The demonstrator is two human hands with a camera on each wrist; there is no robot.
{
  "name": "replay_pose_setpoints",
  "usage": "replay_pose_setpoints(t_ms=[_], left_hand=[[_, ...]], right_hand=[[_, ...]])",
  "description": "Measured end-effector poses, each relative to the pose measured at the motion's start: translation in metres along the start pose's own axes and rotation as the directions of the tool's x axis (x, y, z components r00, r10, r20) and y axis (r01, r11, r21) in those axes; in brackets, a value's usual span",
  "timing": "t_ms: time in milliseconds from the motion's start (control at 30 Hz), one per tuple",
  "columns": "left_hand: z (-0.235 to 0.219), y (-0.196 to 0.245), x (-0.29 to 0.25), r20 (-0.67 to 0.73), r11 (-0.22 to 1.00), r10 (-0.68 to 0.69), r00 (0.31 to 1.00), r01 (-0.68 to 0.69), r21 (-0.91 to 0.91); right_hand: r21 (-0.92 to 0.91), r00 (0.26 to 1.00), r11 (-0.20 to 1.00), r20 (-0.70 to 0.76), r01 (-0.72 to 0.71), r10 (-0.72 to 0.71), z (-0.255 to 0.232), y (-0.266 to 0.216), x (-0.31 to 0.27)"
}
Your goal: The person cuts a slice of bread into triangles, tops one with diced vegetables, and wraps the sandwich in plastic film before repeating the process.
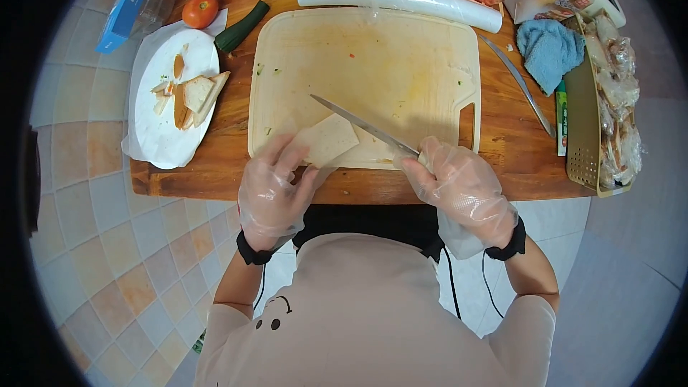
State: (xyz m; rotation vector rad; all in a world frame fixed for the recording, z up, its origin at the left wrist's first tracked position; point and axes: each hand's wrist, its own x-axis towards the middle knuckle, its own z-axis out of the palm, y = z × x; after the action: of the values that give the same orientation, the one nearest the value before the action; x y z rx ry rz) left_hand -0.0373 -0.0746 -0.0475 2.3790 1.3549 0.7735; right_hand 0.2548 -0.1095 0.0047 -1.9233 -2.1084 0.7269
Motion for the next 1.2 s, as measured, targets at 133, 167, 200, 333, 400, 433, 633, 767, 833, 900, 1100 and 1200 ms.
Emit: replay_pose_setpoints(t_ms=[133, 167, 200, 333, 400, 433, 633, 767, 833, 900, 1100, 1200], left_hand=[[0.0, 0.005, 0.0, 0.011, 1.0, -0.007, 1.0, 0.007, 0.031], [0.0, 0.006, 0.001, 0.013, 1.0, -0.016, 1.0, 0.016, 0.023], [0.0, 0.007, 0.002, 0.016, 1.0, -0.024, 1.0, 0.024, 0.016], [-0.008, 0.009, 0.016, 0.007, 0.998, 0.067, 0.998, -0.067, 0.023], [-0.005, 0.009, 0.01, 0.04, 0.999, 0.025, 0.999, -0.027, 0.04], [-0.005, 0.009, 0.006, 0.056, 0.999, 0.005, 0.998, -0.007, 0.05], [-0.001, 0.04, -0.002, 0.146, 0.993, -0.113, 0.983, 0.115, -0.001], [0.005, 0.045, -0.006, 0.132, 0.988, -0.014, 0.991, 0.034, -0.147], [-0.001, 0.047, 0.003, 0.201, 0.969, 0.079, 0.976, -0.028, -0.247], [-0.002, 0.043, 0.003, 0.144, 0.978, 0.125, 0.982, -0.098, -0.184], [0.021, 0.04, 0.001, 0.101, 0.98, 0.189, 0.977, -0.181, -0.083], [0.032, 0.041, -0.003, 0.041, 0.978, 0.209, 0.977, -0.208, -0.026]], right_hand=[[-0.014, 0.999, 1.0, -0.034, 0.002, -0.003, -0.005, -0.002, 0.0], [-0.018, 1.0, 1.0, -0.027, -0.005, 0.004, -0.007, -0.002, 0.001], [-0.021, 1.0, 1.0, -0.02, -0.011, 0.011, -0.008, -0.001, 0.001], [-0.04, 0.999, 0.999, -0.049, -0.005, 0.003, -0.008, 0.002, -0.001], [-0.015, 0.999, 1.0, -0.053, -0.008, 0.007, -0.008, 0.002, -0.001], [-0.009, 0.998, 1.0, -0.057, -0.013, 0.012, -0.008, 0.002, -0.001], [0.03, 0.998, 0.999, -0.047, -0.041, 0.043, -0.006, 0.004, -0.002], [0.005, 0.998, 1.0, -0.062, -0.005, 0.006, -0.002, 0.006, -0.002], [0.009, 0.998, 1.0, -0.065, 0.001, 0.0, -0.002, 0.007, -0.001], [0.031, 0.998, 0.999, -0.048, -0.027, 0.029, -0.006, 0.005, -0.001], [0.032, 0.997, 0.999, -0.071, -0.02, 0.022, -0.003, 0.007, -0.001], [0.011, 0.997, 0.999, -0.066, -0.03, 0.031, -0.006, 0.004, -0.002]])
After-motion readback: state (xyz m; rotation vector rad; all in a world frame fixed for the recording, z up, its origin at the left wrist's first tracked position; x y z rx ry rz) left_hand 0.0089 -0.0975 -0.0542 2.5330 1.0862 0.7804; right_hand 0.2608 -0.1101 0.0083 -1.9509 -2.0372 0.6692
